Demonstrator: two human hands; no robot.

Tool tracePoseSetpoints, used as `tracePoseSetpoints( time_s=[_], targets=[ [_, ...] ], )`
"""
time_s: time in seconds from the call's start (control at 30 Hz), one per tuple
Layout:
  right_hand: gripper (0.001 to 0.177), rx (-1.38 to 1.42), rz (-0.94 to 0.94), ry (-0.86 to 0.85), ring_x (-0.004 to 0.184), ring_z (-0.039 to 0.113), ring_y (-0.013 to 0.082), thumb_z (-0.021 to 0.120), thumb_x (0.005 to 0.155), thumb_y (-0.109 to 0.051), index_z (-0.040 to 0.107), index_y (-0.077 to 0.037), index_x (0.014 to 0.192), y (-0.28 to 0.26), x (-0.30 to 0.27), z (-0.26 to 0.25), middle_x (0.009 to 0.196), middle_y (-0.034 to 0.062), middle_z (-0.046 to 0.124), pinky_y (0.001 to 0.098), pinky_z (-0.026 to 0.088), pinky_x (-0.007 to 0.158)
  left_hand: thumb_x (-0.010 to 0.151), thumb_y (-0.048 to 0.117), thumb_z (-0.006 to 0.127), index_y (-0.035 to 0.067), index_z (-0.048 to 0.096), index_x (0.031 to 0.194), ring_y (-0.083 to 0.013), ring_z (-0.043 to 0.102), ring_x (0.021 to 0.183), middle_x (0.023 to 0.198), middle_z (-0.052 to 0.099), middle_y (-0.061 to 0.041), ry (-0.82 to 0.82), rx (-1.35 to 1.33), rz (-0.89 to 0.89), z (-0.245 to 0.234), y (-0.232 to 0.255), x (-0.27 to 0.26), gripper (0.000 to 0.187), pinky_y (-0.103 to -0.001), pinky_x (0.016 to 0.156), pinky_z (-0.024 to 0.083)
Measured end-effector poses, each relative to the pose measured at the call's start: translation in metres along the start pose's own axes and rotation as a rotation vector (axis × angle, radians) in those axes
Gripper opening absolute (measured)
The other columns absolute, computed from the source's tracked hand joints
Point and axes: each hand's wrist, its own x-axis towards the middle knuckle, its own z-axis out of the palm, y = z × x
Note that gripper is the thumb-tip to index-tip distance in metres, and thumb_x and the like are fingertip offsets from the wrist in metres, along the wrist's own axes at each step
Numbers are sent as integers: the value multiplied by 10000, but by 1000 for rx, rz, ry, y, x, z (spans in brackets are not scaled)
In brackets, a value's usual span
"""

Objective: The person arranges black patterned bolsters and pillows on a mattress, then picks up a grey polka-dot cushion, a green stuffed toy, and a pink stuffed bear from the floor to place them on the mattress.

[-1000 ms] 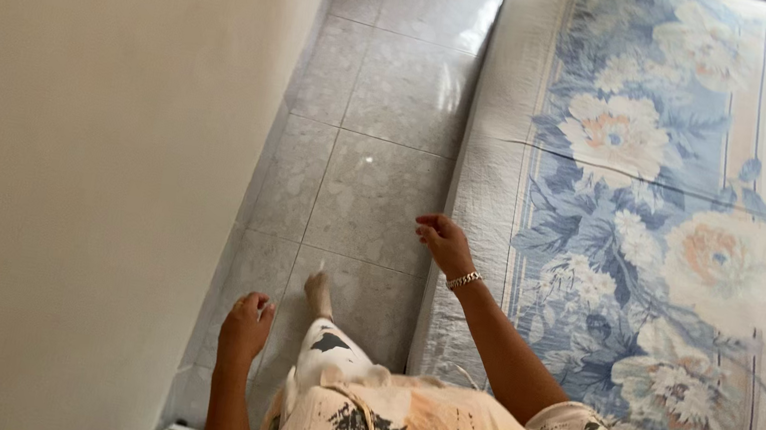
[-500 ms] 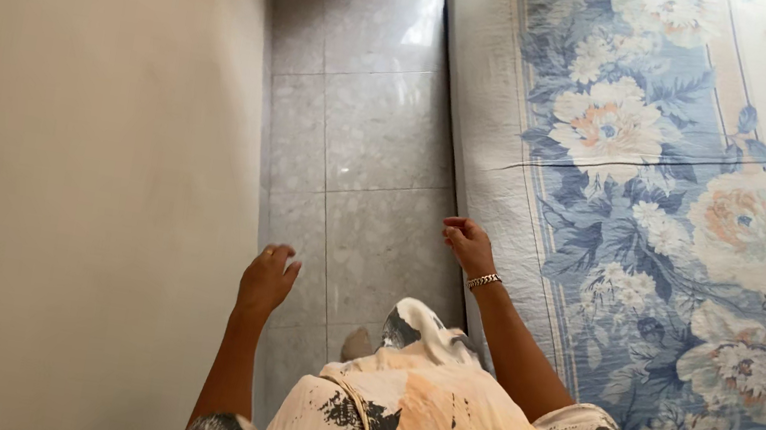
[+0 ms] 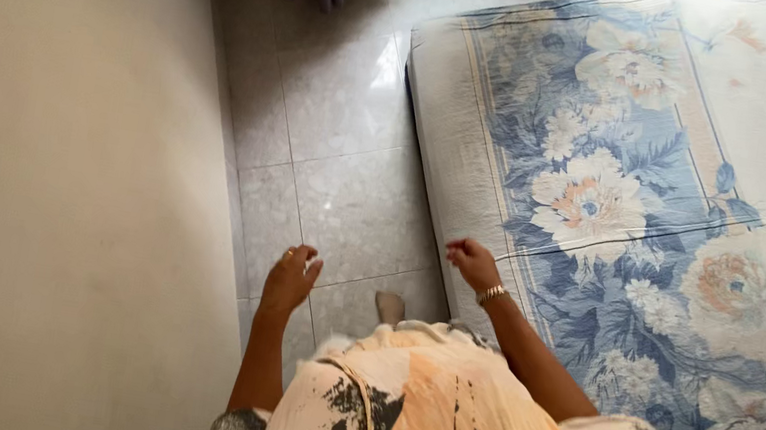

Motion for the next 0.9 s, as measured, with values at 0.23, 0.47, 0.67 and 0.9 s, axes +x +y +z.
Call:
tracePoseSetpoints(
  time_s=[0.23,0.47,0.67,0.9],
  targets=[
    [257,76,8,-30,871,675,123,586,976,-174,704,-29,1152,-124,185,13,969,42,743,282,551,802,933,297,681,78,665,1138,-351,660,1054,1251,628,-150,199,-25,5,-33,-41,152,300,-440,891,546],
    [247,150,-40,11,843,648,137,606,1002,-172,719,-9,1151,-182,351,53,942,80,720,301,540,788,955,351,637,96,648,1192,-339,676,1062,1347,586,-144,-51,193,-284,-109,-110,296,349,-452,903,550],
    [229,200,102,75,891,689,114,610,967,-161,717,-33,1123,-219,474,67,977,59,752,277,560,832,939,335,656,94,669,1154,-355,661,1079,1193,682,-152,-105,211,4,-178,-95,496,323,-460,904,543],
    [206,424,35,141,880,674,126,635,965,-133,727,-27,1116,-245,600,54,984,70,741,278,556,832,932,267,694,61,672,1157,-363,670,1045,1172,686,-168,-138,195,331,-184,51,718,306,-455,886,542]
  ],
)
